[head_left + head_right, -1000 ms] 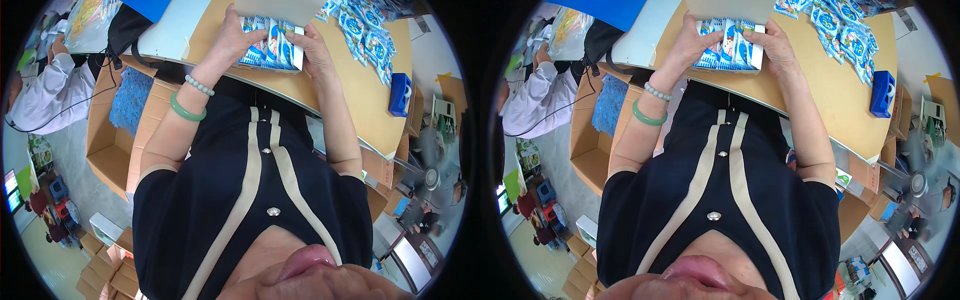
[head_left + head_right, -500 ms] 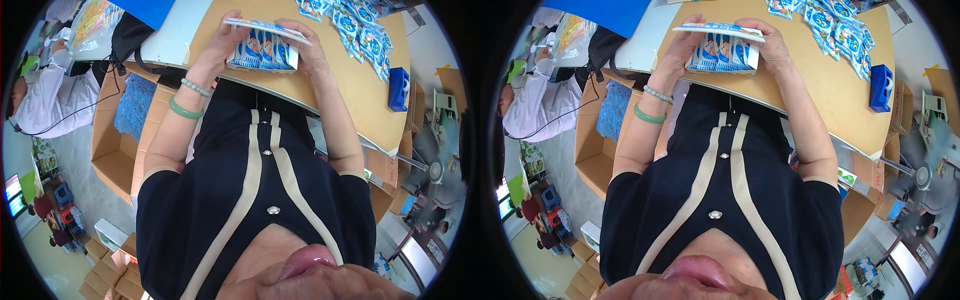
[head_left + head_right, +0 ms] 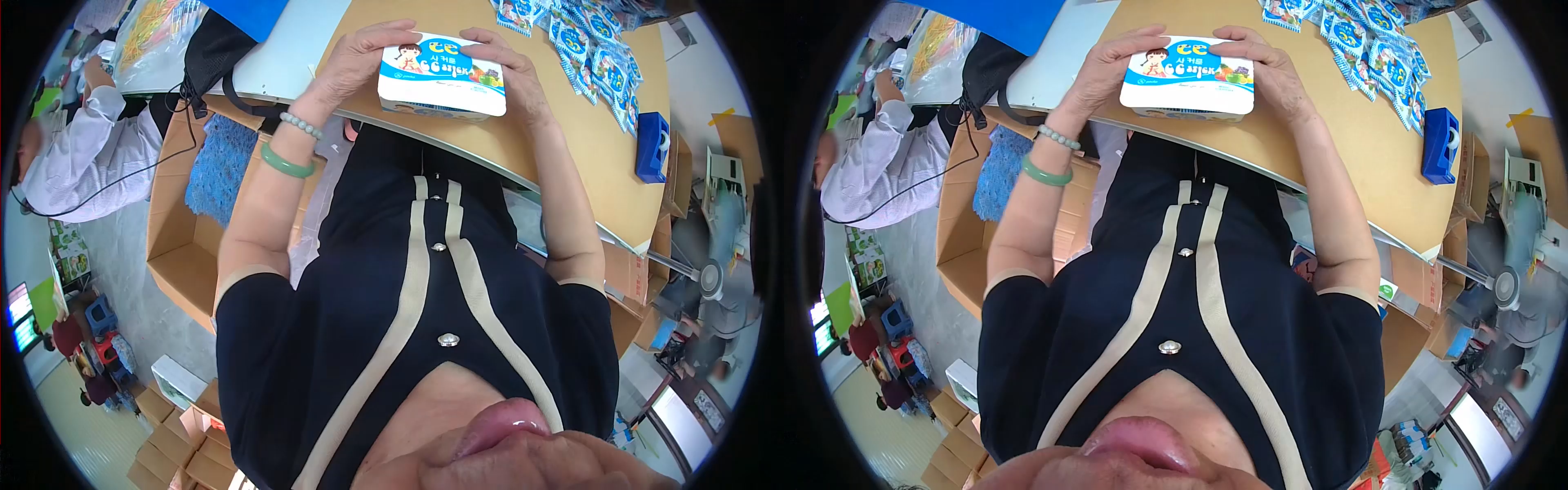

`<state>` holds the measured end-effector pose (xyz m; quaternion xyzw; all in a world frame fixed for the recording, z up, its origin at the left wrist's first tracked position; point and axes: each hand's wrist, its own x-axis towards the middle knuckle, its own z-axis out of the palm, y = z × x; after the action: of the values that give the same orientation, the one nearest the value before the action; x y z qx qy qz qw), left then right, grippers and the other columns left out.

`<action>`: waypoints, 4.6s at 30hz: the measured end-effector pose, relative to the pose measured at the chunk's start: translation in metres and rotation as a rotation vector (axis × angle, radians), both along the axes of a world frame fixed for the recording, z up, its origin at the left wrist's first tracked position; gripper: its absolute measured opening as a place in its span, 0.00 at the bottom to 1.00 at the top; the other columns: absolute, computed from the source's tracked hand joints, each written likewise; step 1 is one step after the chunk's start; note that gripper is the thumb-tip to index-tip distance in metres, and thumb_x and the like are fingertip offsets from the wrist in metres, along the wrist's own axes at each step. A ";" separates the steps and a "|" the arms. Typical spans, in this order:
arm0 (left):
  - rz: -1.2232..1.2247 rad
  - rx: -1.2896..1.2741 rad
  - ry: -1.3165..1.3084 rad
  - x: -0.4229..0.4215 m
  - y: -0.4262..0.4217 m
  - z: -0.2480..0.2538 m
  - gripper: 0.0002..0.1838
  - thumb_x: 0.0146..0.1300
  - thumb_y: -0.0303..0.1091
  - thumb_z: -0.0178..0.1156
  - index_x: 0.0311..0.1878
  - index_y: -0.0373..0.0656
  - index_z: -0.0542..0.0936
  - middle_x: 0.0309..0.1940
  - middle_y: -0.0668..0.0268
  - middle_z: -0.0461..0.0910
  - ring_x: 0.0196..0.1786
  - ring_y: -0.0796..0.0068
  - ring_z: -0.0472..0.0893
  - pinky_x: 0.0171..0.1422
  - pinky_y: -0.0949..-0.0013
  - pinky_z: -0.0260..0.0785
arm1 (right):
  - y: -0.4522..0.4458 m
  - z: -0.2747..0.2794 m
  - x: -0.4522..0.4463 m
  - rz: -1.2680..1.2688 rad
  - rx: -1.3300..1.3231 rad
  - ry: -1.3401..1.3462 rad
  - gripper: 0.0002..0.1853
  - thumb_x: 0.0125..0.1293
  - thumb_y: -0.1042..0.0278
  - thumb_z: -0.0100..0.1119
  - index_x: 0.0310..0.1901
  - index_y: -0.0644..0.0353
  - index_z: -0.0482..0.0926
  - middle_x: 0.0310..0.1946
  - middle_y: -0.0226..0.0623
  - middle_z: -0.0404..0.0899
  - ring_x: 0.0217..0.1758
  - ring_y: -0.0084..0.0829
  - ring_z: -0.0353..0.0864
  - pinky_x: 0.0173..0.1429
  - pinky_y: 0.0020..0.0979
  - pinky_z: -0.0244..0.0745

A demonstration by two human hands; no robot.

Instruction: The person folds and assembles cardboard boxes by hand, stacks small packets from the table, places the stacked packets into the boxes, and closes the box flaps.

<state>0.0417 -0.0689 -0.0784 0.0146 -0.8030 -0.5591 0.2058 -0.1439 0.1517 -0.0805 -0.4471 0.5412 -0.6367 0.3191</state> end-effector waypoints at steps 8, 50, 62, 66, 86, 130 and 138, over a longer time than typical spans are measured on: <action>-0.138 -0.779 -0.165 0.021 0.009 0.059 0.25 0.64 0.25 0.62 0.65 0.50 0.78 0.70 0.63 0.72 0.75 0.57 0.66 0.80 0.60 0.55 | 0.022 0.026 0.008 -0.151 0.203 1.047 0.19 0.73 0.62 0.55 0.64 0.47 0.78 0.70 0.37 0.69 0.76 0.40 0.62 0.78 0.37 0.59; 0.326 -1.193 0.109 0.004 0.082 0.030 0.29 0.54 0.37 0.70 0.57 0.35 0.75 0.55 0.51 0.74 0.63 0.40 0.71 0.69 0.43 0.63 | 0.028 0.033 0.043 -0.177 0.198 1.403 0.25 0.64 0.78 0.53 0.64 0.60 0.75 0.69 0.41 0.72 0.76 0.45 0.65 0.78 0.49 0.56; 0.231 -1.110 0.027 0.010 0.082 0.045 0.32 0.53 0.38 0.70 0.61 0.37 0.73 0.58 0.53 0.73 0.66 0.42 0.71 0.72 0.46 0.62 | 0.027 0.025 0.039 -0.221 0.060 1.411 0.26 0.60 0.83 0.55 0.62 0.60 0.76 0.65 0.42 0.75 0.72 0.46 0.70 0.74 0.49 0.64; 0.177 -1.086 0.006 0.005 0.076 0.042 0.30 0.53 0.38 0.70 0.58 0.37 0.75 0.53 0.54 0.77 0.63 0.42 0.73 0.70 0.46 0.65 | 0.030 0.048 0.046 -0.174 0.178 1.370 0.24 0.62 0.80 0.54 0.62 0.60 0.76 0.65 0.43 0.75 0.72 0.46 0.70 0.75 0.49 0.62; 0.257 -1.081 0.714 -0.015 0.060 0.017 0.21 0.53 0.26 0.61 0.53 0.32 0.79 0.51 0.50 0.79 0.58 0.46 0.77 0.66 0.52 0.68 | -0.010 0.004 0.022 -0.467 -0.708 1.456 0.27 0.53 0.70 0.60 0.58 0.64 0.75 0.61 0.48 0.75 0.66 0.48 0.74 0.69 0.47 0.69; -0.056 -1.065 0.097 -0.007 0.044 0.045 0.23 0.64 0.44 0.63 0.57 0.41 0.77 0.54 0.56 0.79 0.61 0.47 0.75 0.67 0.53 0.68 | 0.028 0.067 0.024 0.053 0.485 1.053 0.24 0.73 0.53 0.53 0.66 0.53 0.74 0.71 0.39 0.69 0.79 0.43 0.57 0.80 0.56 0.43; 0.008 -1.110 -0.007 0.002 0.058 0.046 0.23 0.65 0.40 0.62 0.62 0.42 0.76 0.60 0.53 0.77 0.70 0.45 0.68 0.74 0.52 0.62 | 0.032 0.082 0.041 0.042 0.572 1.120 0.25 0.72 0.55 0.55 0.68 0.53 0.71 0.73 0.40 0.66 0.79 0.44 0.56 0.80 0.55 0.46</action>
<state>0.0434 -0.0106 -0.0322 -0.0908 -0.9777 -0.0514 0.1820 -0.1030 0.1835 0.0012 -0.6202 0.7663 -0.1294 0.1065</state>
